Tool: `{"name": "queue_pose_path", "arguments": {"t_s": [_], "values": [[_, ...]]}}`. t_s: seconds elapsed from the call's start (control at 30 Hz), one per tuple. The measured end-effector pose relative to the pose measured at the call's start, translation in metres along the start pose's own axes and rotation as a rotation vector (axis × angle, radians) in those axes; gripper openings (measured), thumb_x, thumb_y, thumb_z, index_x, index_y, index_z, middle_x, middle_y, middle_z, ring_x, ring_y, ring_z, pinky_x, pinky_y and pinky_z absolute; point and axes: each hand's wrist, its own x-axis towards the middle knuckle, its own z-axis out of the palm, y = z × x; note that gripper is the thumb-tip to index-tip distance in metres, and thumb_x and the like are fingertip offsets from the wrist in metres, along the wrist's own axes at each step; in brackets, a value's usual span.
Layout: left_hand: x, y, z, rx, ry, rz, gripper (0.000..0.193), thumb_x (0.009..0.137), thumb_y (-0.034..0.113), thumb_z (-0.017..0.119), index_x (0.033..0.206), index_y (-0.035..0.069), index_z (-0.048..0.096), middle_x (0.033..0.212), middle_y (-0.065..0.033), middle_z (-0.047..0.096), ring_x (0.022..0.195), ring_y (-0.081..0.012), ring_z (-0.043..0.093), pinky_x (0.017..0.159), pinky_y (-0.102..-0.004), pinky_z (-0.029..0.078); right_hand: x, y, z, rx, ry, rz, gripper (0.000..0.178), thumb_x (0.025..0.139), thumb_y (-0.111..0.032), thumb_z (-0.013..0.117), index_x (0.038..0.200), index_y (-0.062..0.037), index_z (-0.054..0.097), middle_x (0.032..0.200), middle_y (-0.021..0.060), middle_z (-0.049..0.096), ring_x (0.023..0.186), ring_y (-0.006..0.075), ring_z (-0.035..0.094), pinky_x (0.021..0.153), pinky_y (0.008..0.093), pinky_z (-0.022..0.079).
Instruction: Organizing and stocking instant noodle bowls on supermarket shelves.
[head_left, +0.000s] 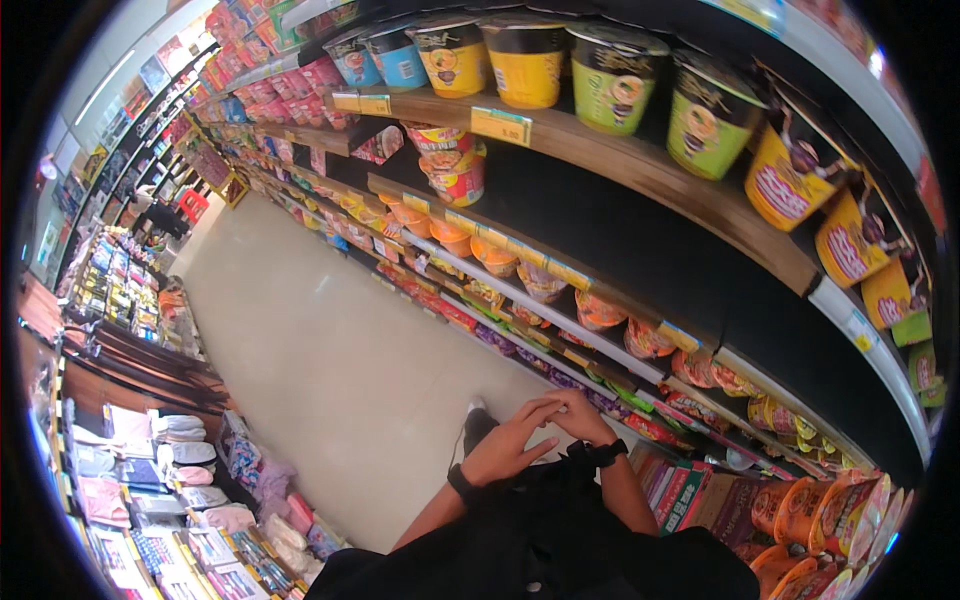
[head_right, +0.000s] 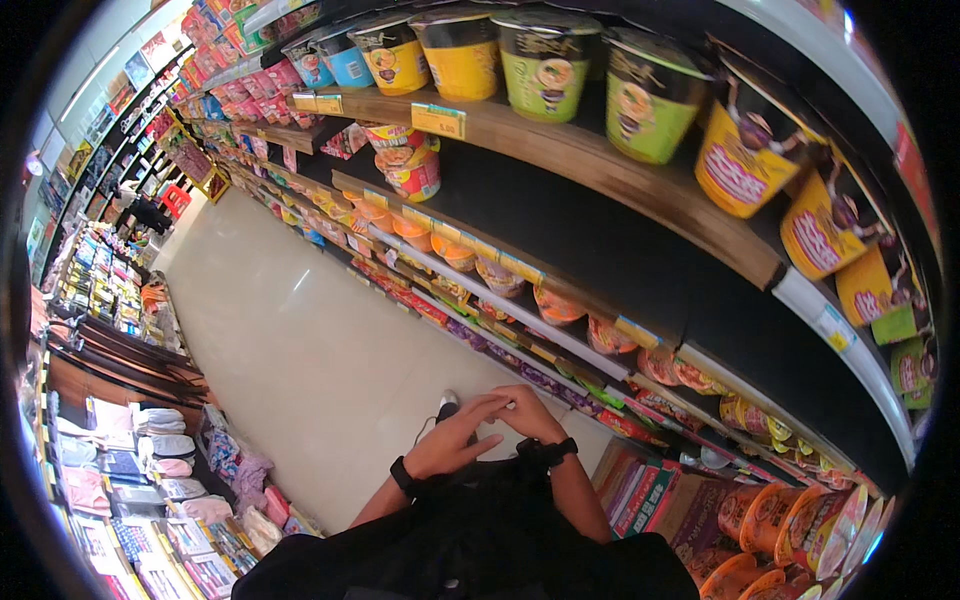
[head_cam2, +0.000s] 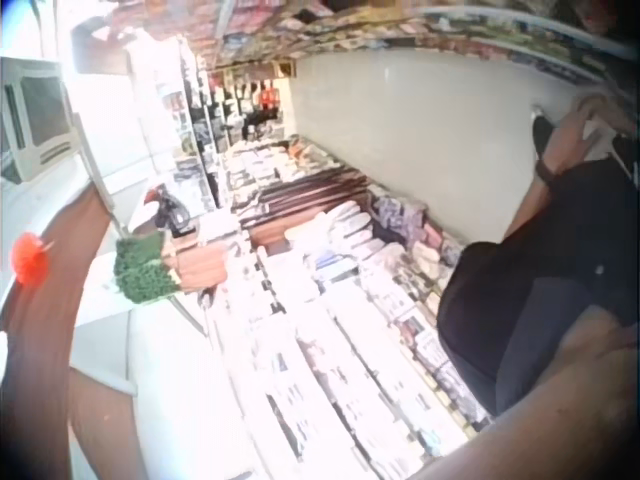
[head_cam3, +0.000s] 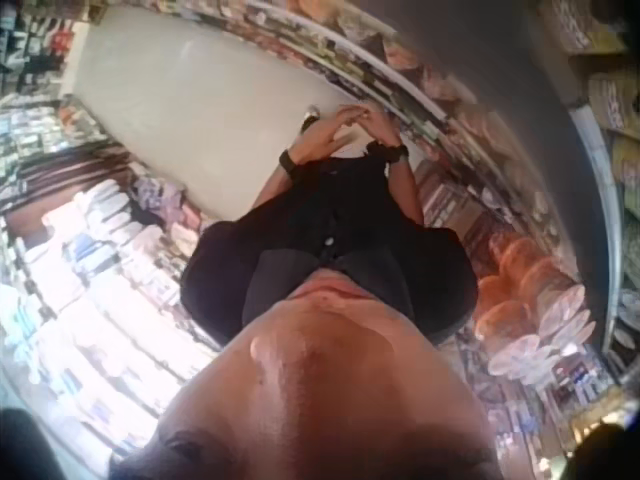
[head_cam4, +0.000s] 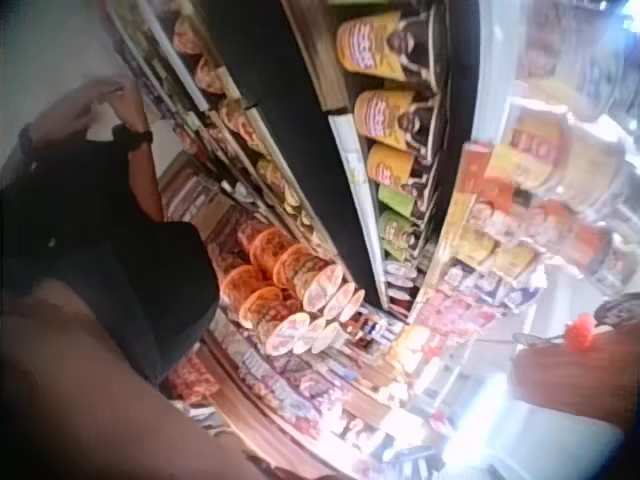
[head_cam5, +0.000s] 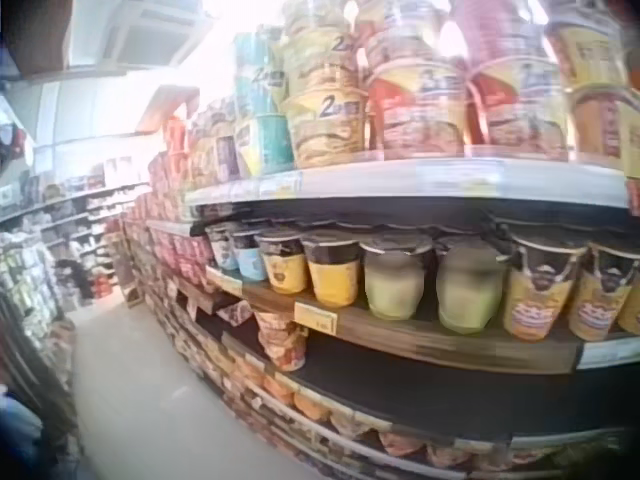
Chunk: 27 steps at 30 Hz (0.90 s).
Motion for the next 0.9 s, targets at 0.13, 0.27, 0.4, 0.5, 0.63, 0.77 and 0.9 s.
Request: {"name": "queue_pose_path", "arguments": {"t_s": [0.13,0.27,0.4,0.5,0.63,0.77,0.9], "values": [[0.038,-0.023,-0.059,-0.073,0.031,0.104,0.044,0.095,0.015,0.061,0.137,0.006,0.05,0.132,-0.0154,0.054,0.105,-0.0312,0.062,0.092,-0.0393,0.05,0.056,-0.014,-0.01,-0.101,0.101,-0.09,0.01,0.085,-0.003,0.068,0.083,0.002,0.059,0.074,0.0047,0.056,0.073,0.01,0.051,0.065,0.0277,0.042],[0.073,-0.041,-0.126,-0.136,0.069,0.221,0.038,0.094,0.012,0.061,0.131,0.005,0.056,0.125,-0.0154,0.061,0.102,-0.0279,0.063,0.091,-0.0372,0.05,0.117,-0.029,-0.009,-0.101,0.214,-0.119,0.018,0.089,-0.005,0.068,0.08,-0.0003,0.054,0.074,0.0019,0.052,0.073,0.0078,0.048,0.067,0.0268,0.041],[0.097,-0.059,-0.203,-0.226,0.22,0.134,0.032,0.09,0.004,0.064,0.122,0.002,0.063,0.116,-0.013,0.066,0.102,-0.0228,0.064,0.09,-0.0347,0.05,0.18,-0.084,-0.004,-0.027,0.356,-0.082,0.016,0.093,-0.007,0.067,0.084,0.0,0.056,0.085,0.0002,0.057,0.078,0.0067,0.053,0.069,0.0256,0.044],[0.123,-0.078,-0.249,-0.128,0.61,0.213,0.028,0.086,0.004,0.069,0.114,0.004,0.064,0.112,-0.0116,0.063,0.103,-0.0229,0.061,0.088,-0.0337,0.049,0.223,-0.112,-0.008,-0.141,0.481,-0.199,0.014,0.093,-0.009,0.067,0.1,-0.0007,0.059,0.101,0.0045,0.059,0.088,0.0097,0.061,0.077,0.0249,0.049],[0.164,-0.098,-0.301,-0.069,0.811,0.253,0.046,0.083,0.007,0.075,0.125,0.005,0.056,0.128,-0.0121,0.055,0.117,-0.0252,0.053,0.094,-0.036,0.045,0.267,-0.146,-0.003,-0.151,0.595,-0.213,0.037,0.095,-0.008,0.066,0.128,-0.0055,0.05,0.096,0.002,0.059,0.089,0.009,0.058,0.079,0.0249,0.047],[0.205,-0.11,-0.332,-0.021,0.818,0.258,0.077,0.082,0.017,0.079,0.146,0.004,0.039,0.146,-0.0158,0.044,0.132,-0.0286,0.045,0.108,-0.04,0.036,0.305,-0.158,0.005,-0.101,0.608,-0.225,0.075,0.091,-0.011,0.07,0.151,-0.0044,0.025,0.11,0.0087,0.055,0.091,0.0124,0.061,0.08,0.027,0.049],[0.24,-0.12,-0.341,-0.082,0.668,0.374,0.103,0.071,0.028,0.088,0.151,-0.001,0.03,0.146,-0.0226,0.041,0.135,-0.0298,0.041,0.113,-0.0417,0.032,0.328,-0.162,0.007,-0.067,0.628,-0.236,0.088,0.092,-0.009,0.07,0.156,-0.004,0.01,0.097,0.0079,0.06,0.094,0.0131,0.06,0.082,0.0267,0.049]]}}
